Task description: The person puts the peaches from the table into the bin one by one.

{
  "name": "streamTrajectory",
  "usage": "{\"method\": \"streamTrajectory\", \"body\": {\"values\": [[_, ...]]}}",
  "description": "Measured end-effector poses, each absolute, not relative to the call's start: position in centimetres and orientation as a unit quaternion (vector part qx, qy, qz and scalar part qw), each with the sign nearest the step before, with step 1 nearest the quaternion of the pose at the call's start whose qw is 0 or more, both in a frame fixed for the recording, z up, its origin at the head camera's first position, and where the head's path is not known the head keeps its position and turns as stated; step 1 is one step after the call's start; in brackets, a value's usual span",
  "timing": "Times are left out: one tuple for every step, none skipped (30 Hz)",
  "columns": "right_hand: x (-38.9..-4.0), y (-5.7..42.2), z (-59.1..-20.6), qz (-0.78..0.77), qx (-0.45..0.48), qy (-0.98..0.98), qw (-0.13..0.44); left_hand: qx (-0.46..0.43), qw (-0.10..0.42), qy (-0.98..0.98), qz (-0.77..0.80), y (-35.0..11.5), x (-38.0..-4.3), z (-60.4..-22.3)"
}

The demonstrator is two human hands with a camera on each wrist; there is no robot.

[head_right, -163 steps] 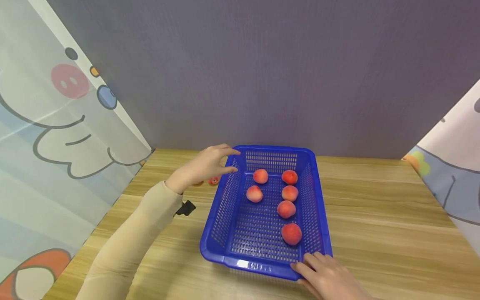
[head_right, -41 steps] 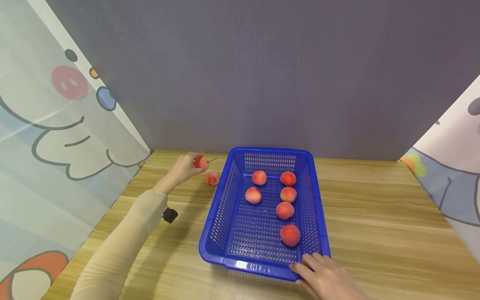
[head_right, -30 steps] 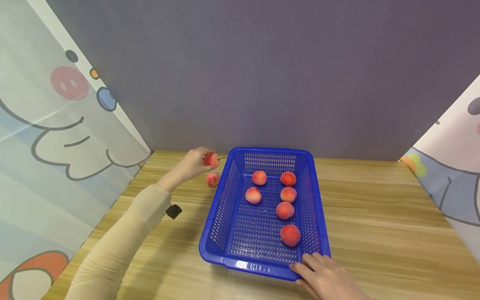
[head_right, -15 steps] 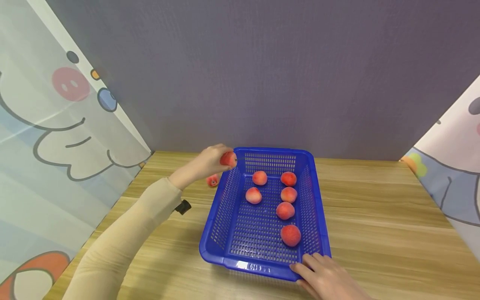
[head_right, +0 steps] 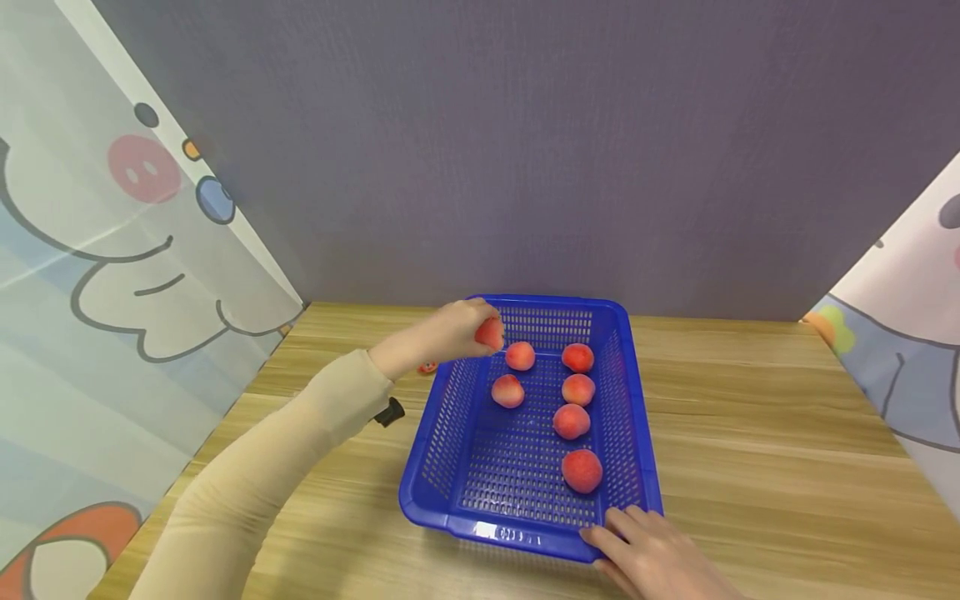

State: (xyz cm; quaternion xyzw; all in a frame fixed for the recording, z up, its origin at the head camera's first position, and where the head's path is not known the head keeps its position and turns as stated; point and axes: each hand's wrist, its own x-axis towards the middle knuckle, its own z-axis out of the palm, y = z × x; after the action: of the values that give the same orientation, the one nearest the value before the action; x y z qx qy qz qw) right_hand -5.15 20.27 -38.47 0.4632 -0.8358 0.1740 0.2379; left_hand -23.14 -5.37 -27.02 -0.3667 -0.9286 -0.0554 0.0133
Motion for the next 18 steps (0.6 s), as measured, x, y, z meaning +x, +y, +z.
{"method": "streamTrajectory", "body": {"values": [[-5.2, 20.3, -38.5, 0.175, 0.464, -0.836, 0.237, -0.368, 0.006, -0.929, -0.05, -5.1, -23.1, -27.1], [-5.2, 20.3, -38.5, 0.175, 0.464, -0.835, 0.238, -0.367, -0.001, -0.929, -0.044, -4.8, -23.1, -27.1], [-5.2, 20.3, -38.5, 0.176, 0.465, -0.835, 0.237, -0.366, -0.01, -0.93, -0.04, -4.6, -23.0, -27.2], [-5.2, 20.3, -38.4, 0.176, 0.467, -0.833, 0.238, -0.367, -0.016, -0.93, -0.035, -4.3, -23.0, -27.2], [-5.2, 20.3, -38.5, 0.176, 0.468, -0.833, 0.238, -0.368, -0.019, -0.929, -0.028, -4.0, -22.9, -27.3], [-5.2, 20.3, -38.5, 0.177, 0.468, -0.832, 0.238, -0.37, -0.022, -0.928, -0.022, -3.8, -22.8, -27.3], [-5.2, 20.3, -38.5, 0.177, 0.468, -0.832, 0.238, -0.373, -0.024, -0.928, -0.016, -3.5, -22.8, -27.3], [-5.2, 20.3, -38.6, 0.177, 0.468, -0.832, 0.238, -0.376, -0.026, -0.926, -0.01, -3.3, -22.7, -27.4], [-5.2, 20.3, -38.6, 0.177, 0.468, -0.832, 0.239, -0.379, -0.029, -0.925, -0.005, -3.0, -22.7, -27.4], [-5.2, 20.3, -38.6, 0.176, 0.468, -0.832, 0.24, -0.381, -0.033, -0.924, -0.005, -2.8, -22.6, -27.5], [-5.2, 20.3, -38.6, 0.176, 0.466, -0.833, 0.241, -0.384, -0.039, -0.922, -0.004, -2.6, -22.6, -27.5], [-5.2, 20.3, -38.7, 0.175, 0.466, -0.833, 0.243, -0.385, -0.048, -0.922, -0.005, -2.4, -22.5, -27.6], [-5.2, 20.3, -38.7, 0.174, 0.465, -0.833, 0.245, -0.388, -0.056, -0.92, -0.005, -2.2, -22.4, -27.7], [-5.2, 20.3, -38.7, 0.173, 0.466, -0.832, 0.246, -0.389, -0.064, -0.919, -0.007, -1.9, -22.4, -27.8], [-5.2, 20.3, -38.7, 0.173, 0.466, -0.832, 0.248, -0.388, -0.074, -0.919, -0.01, -1.7, -22.3, -28.0], [-5.2, 20.3, -38.7, 0.173, 0.466, -0.832, 0.248, -0.389, -0.082, -0.918, -0.01, -1.5, -22.2, -28.1], [-5.2, 20.3, -38.7, 0.172, 0.465, -0.832, 0.248, -0.392, -0.085, -0.916, -0.005, -1.3, -22.2, -28.2], [-5.2, 20.3, -38.6, 0.173, 0.464, -0.833, 0.246, -0.394, -0.088, -0.915, -0.001, -1.1, -22.1, -28.3]]}}
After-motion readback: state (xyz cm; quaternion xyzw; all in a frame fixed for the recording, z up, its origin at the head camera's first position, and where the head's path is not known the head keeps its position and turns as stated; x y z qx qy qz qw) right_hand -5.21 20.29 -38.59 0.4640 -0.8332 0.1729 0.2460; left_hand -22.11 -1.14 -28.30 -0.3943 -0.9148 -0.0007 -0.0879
